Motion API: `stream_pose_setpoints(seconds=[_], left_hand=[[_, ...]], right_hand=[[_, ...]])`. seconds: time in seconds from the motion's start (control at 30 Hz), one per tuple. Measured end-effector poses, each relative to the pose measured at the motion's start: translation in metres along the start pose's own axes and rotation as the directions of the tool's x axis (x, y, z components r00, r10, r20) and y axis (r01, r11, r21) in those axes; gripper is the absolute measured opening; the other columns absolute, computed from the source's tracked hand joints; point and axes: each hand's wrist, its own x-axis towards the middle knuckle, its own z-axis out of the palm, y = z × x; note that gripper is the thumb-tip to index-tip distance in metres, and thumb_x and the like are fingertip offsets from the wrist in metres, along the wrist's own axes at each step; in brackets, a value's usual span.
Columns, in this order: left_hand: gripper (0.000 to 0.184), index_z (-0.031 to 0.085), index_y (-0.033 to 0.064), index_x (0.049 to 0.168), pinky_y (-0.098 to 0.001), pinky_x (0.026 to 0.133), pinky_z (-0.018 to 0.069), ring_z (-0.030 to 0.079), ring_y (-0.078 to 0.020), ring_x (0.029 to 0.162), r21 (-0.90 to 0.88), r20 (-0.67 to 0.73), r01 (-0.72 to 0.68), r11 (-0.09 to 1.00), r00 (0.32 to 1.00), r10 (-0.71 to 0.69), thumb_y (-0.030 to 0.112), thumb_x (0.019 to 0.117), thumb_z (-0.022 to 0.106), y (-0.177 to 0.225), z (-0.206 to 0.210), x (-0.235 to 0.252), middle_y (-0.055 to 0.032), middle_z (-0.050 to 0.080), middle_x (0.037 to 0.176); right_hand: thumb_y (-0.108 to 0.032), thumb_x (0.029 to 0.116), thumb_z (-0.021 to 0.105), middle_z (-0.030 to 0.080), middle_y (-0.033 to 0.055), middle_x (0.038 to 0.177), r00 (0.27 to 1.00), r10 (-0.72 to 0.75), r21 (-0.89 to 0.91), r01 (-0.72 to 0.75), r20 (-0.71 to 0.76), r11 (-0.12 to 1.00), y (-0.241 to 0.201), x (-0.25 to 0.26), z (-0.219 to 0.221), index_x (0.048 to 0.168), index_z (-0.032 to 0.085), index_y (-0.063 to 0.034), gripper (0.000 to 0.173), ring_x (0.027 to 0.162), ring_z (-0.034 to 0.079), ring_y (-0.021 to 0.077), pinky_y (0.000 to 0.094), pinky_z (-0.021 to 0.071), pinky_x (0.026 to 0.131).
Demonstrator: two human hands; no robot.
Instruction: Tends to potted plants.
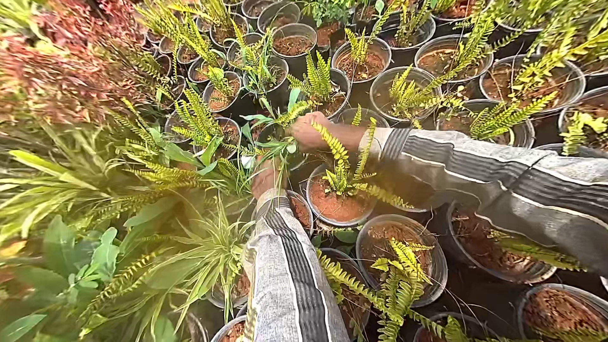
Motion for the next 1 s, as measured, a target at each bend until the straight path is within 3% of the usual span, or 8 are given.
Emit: stream_pose_setpoints(seconds=[0.13,0.27,0.37,0.47,0.6,0.8,0.93,1.0], left_hand=[[0.043,0.063,0.0219,0.142,-0.0543,0.114,0.0393,0.049,-0.0304,0.141,0.011,0.013,-0.137,0.991,0.991,0.137,0.012,0.1019,0.049,-0.003,0.0,0.01,-0.0047,0.053,0.154],[0.044,0.064,0.0268,0.141,-0.0511,0.117,0.0367,0.047,-0.0235,0.144,0.004,0.0,-0.126,0.992,0.992,0.126,0.014,0.1032,0.046,-0.003,0.001,0.012,0.0036,0.052,0.155],[0.046,0.063,0.0313,0.142,-0.0513,0.119,0.0348,0.046,-0.0236,0.145,-0.007,-0.006,-0.087,0.996,0.996,0.087,0.014,0.1016,0.049,-0.003,0.002,0.011,0.0039,0.053,0.154],[0.043,0.061,0.0285,0.143,-0.0529,0.119,0.0331,0.049,-0.026,0.143,0.024,0.001,-0.032,0.999,0.999,0.032,0.021,0.1017,0.052,-0.001,0.005,0.009,-0.0021,0.055,0.152],[0.045,0.063,0.0097,0.137,-0.059,0.11,0.0409,0.056,-0.0339,0.135,0.201,0.059,0.189,0.961,0.977,-0.205,0.037,0.1071,0.044,0.009,0.006,0.009,-0.017,0.06,0.143],[0.048,0.059,0.0059,0.142,-0.054,0.118,0.0341,0.051,-0.0312,0.14,0.247,0.082,0.15,0.957,0.981,-0.175,0.031,0.1098,0.035,0.007,0.009,0.009,-0.0165,0.058,0.146],[0.044,0.063,0.0068,0.137,-0.0551,0.115,0.037,0.052,-0.0306,0.139,0.261,0.066,0.153,0.953,0.982,-0.175,0.033,0.1082,0.042,0.008,0.007,0.009,-0.0159,0.059,0.145],[0.046,0.061,0.0104,0.141,-0.051,0.118,0.0343,0.05,-0.0274,0.142,0.315,0.078,0.152,0.937,0.98,-0.185,0.036,0.1076,0.042,0.009,0.006,0.01,-0.0133,0.058,0.147]], right_hand=[[-0.013,0.1013,0.057,0.064,0.0259,0.103,0.981,0.156,0.391,-0.188,0.112,0.901,0.02,0.0,-0.03,0.108,0.064,0.0095,0.024,0.099,0.063,0.0377,0.0577,0.0479,0.086],[-0.02,0.0958,0.068,0.066,0.0151,0.097,0.931,0.352,0.593,-0.34,0.102,0.73,0.029,0.002,-0.052,0.107,0.066,-0.0002,0.023,0.088,0.065,0.0256,0.0504,0.053,0.079],[-0.012,0.0978,0.064,0.065,0.0212,0.109,0.997,0.072,0.371,-0.081,0.039,0.925,0.015,-0.007,-0.067,0.11,0.065,0.0047,0.021,0.105,0.063,0.0335,0.0539,0.0492,0.091],[-0.016,0.0892,0.071,0.067,0.0209,0.101,0.99,-0.141,0.003,0.141,0.03,0.99,0.004,0.003,-0.045,0.102,0.068,0.0,0.021,0.102,0.066,0.0407,0.0617,0.0502,0.081],[-0.01,0.0991,0.06,0.069,0.0218,0.107,0.993,-0.12,-0.103,0.119,-0.002,0.988,-0.008,0.004,-0.018,0.108,0.07,-0.0009,0.016,0.103,0.068,0.0431,0.0634,0.0512,0.08],[-0.009,0.1033,0.049,0.067,0.0224,0.102,0.995,-0.099,-0.22,0.1,0.016,0.97,-0.017,0.003,-0.008,0.1,0.067,0.0016,0.021,0.088,0.068,0.0417,0.0586,0.0504,0.072],[-0.011,0.1052,0.046,0.064,0.0221,0.132,0.988,-0.147,-0.206,0.155,0.051,0.966,-0.015,0.006,-0.004,0.108,0.071,-0.0005,0.027,0.092,0.069,0.0416,0.0591,0.0524,0.076],[-0.011,0.1047,0.047,0.064,0.0218,0.13,0.987,-0.156,-0.205,0.158,0.029,0.966,-0.014,0.004,0.0,0.106,0.07,-0.0002,0.026,0.09,0.068,0.0414,0.0588,0.0517,0.075]])
